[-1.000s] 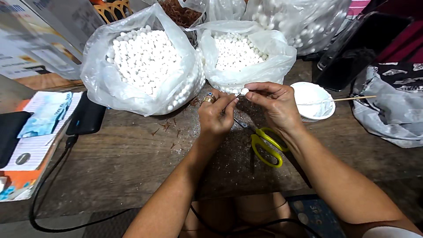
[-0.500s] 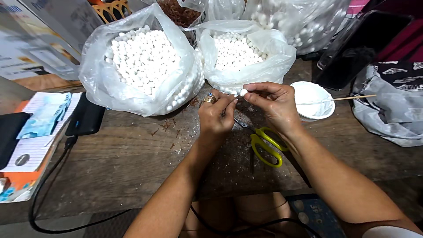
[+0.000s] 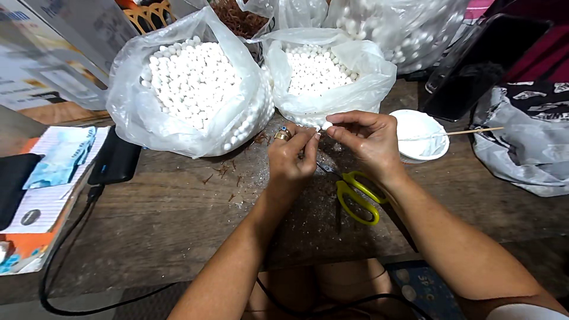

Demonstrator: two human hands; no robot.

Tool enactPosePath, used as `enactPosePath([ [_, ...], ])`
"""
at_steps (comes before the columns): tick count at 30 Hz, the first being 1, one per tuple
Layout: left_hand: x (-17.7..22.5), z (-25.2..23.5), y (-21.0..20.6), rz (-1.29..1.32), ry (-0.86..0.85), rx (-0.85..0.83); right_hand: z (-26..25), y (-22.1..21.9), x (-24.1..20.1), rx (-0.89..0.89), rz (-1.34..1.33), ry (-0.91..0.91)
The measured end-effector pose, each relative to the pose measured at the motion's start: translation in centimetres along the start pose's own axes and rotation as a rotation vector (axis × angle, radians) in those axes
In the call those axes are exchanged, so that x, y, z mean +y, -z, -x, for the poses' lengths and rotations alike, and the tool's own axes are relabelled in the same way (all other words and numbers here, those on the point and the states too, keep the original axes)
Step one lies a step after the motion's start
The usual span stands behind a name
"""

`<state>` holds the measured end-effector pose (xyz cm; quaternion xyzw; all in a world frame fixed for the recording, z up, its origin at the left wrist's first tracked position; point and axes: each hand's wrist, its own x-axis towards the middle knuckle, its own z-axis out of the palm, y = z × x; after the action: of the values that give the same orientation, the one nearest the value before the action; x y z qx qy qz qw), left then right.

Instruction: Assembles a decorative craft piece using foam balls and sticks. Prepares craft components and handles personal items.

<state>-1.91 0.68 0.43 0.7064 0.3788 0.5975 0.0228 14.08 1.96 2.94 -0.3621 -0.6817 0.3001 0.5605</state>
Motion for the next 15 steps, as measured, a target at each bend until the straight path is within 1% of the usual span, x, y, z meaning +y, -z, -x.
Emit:
enactPosePath([
  [4,-0.04,-0.02,0.06,-0.015,-0.001,0.009,0.09,-0.02,-0.09,-0.019,-0.045,-0.029],
  [10,-0.03,-0.01,0.02,-0.062,-0.061,0.03,0.12,0.07,-0.17,-0.04,-0.078,-0.04],
  [15,-0.14,0.05,-0.09,-0.076,-0.088,0.042,0.13,0.07,-0.25,-0.033,-0.123,-0.086],
])
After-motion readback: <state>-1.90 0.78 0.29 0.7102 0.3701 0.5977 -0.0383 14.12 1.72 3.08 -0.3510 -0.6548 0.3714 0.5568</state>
